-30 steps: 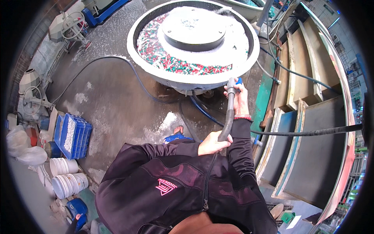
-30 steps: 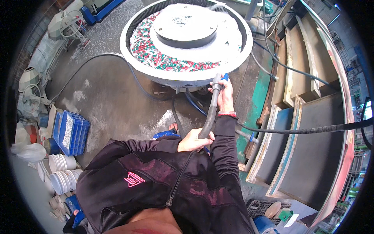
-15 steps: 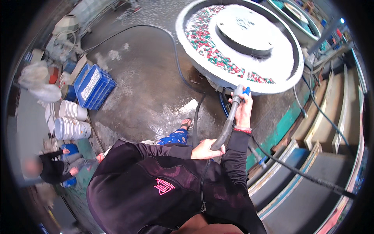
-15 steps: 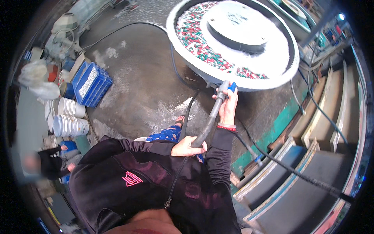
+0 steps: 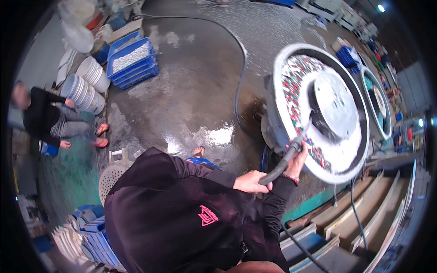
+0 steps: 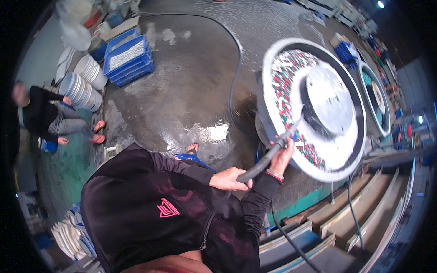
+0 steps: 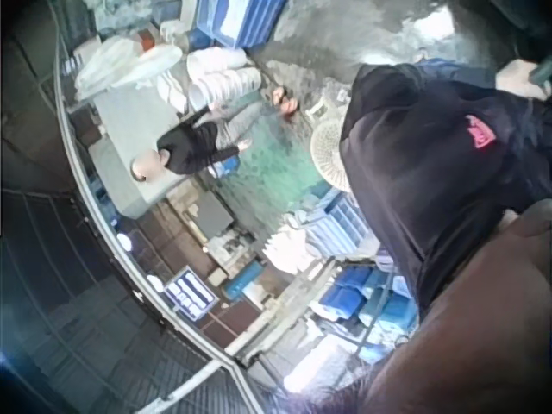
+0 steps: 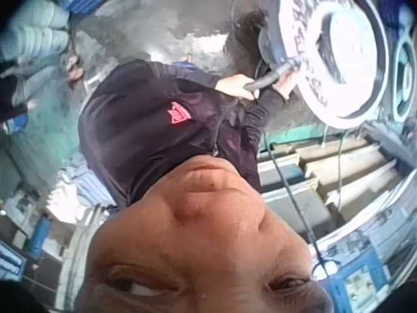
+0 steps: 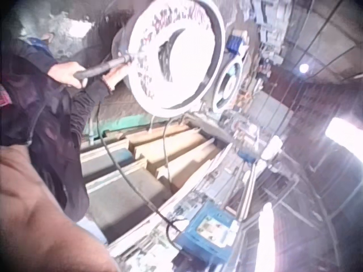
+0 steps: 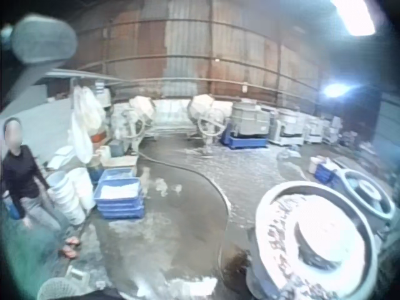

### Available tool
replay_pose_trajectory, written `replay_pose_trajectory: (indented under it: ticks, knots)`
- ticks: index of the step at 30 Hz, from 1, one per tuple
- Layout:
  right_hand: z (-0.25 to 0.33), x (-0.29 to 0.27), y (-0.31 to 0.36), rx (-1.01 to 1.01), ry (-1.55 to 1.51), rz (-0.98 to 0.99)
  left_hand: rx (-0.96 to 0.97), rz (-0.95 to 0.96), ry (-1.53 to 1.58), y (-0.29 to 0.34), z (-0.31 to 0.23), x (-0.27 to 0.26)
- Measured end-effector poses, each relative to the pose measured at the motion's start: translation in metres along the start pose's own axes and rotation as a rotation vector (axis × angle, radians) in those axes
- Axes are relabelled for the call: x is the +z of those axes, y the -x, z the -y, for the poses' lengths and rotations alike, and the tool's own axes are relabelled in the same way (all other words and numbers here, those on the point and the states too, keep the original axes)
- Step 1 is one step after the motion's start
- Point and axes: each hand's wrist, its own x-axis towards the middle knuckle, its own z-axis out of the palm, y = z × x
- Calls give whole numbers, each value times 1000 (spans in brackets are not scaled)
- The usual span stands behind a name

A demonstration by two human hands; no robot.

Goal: The person uses a hose to spray water into a large industrial vibratory finishing bowl containing small colorful media parts, then uses their hand to pick out a small item from the moving media.

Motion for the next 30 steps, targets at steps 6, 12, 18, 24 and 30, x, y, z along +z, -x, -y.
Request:
replay_pose_trajectory:
  ticks: [6, 12, 18, 24, 30]
  knots:
    - [-19, 48, -17, -86, 231, 4, 60, -60, -65, -2, -14, -82]
    - [-30, 51, -23, -419, 682, -353, 130, 20, -235, 1, -32, -132]
    - [-3, 85, 4, -841, 1164, 174, 157, 20, -189, 8, -63, -166]
    - [23, 129, -18, -456, 1405, 357, -220, 19, 177, 6, -76, -195]
    - [32, 142, 9, -404, 1437, 350, -244, 69, 216, 22, -83, -207]
